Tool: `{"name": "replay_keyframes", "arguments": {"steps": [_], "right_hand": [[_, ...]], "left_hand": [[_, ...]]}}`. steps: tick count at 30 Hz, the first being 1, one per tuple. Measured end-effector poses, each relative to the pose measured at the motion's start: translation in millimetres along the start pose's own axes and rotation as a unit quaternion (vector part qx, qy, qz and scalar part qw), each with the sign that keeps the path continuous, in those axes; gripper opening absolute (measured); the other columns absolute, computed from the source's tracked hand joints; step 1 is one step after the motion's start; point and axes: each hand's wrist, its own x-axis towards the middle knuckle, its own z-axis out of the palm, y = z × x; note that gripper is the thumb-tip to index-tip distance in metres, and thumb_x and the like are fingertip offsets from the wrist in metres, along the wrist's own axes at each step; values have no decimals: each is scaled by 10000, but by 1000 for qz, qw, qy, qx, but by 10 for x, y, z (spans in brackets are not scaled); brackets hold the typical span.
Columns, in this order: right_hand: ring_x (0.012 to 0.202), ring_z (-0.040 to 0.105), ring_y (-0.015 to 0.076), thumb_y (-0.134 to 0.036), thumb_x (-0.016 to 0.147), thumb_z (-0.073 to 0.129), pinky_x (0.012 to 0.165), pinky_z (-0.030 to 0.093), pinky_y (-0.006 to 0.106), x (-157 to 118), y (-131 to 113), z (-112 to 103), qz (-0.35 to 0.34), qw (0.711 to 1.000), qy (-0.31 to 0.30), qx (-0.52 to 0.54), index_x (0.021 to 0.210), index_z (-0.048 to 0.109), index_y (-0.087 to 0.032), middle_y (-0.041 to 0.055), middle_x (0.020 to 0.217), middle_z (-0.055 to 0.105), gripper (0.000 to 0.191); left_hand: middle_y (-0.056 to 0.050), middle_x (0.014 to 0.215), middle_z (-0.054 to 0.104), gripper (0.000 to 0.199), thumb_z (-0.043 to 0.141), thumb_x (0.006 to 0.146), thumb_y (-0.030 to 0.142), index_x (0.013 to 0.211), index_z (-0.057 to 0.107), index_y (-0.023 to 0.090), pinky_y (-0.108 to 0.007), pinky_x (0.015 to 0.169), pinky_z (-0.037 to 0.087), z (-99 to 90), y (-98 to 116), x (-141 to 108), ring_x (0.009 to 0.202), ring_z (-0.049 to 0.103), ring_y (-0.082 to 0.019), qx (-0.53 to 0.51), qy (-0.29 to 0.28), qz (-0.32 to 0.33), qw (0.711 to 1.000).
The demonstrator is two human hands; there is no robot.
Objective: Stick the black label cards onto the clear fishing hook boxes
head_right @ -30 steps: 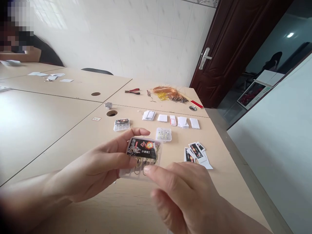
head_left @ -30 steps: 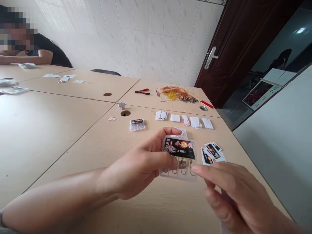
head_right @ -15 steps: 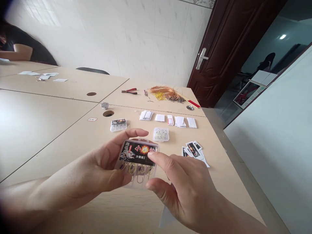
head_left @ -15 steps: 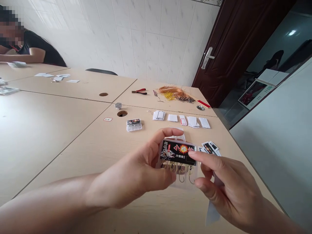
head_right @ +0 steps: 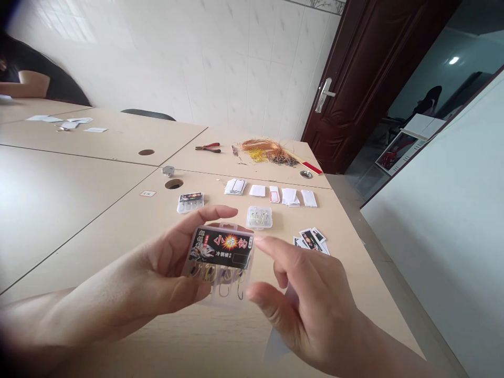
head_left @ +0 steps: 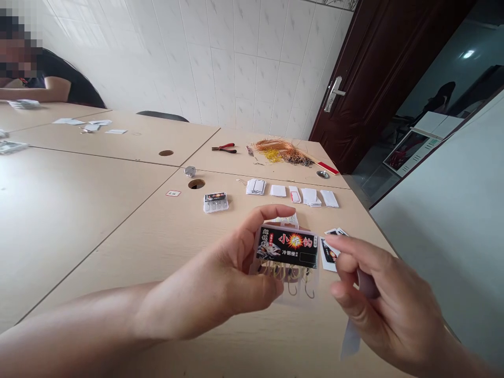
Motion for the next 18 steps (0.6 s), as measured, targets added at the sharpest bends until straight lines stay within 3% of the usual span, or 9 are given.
{"name": "replay_keyframes", "arguments": {"steps": [4,11,15,18], "right_hand": [[432,565,76,-403,1075,425,454,476,165,37,-22,-2,-45,999,-15,-18,1154,596,-163,-51,620,608,305],[377,499,73,-379,1068,455,426,453,187,31,-11,-8,-2,1000,5,-27,1128,613,-188,-66,602,597,255],[451,608,98,-395,1070,447,482,520,195,45,-28,7,-53,998,5,-33,1091,641,-180,-46,591,625,290],[481,628,108,-369,1072,449,515,536,211,64,-24,10,-48,998,-1,-42,1064,630,-200,-39,605,645,247]], "left_hand": [[14,942,570,644,662,829,76,1359,431,360,-201,648,394,8,6,5,751,469,-111,-2,-3,4,1000],[19,954,574,660,657,837,70,1371,426,383,-212,643,385,18,4,11,744,473,-110,17,9,-2,1000],[11,958,572,663,661,830,72,1377,425,363,-221,646,385,33,6,0,757,481,-117,20,12,8,1000],[3,988,579,676,660,827,64,1387,416,354,-222,654,395,24,12,1,776,491,-120,20,10,10,1000]]}}
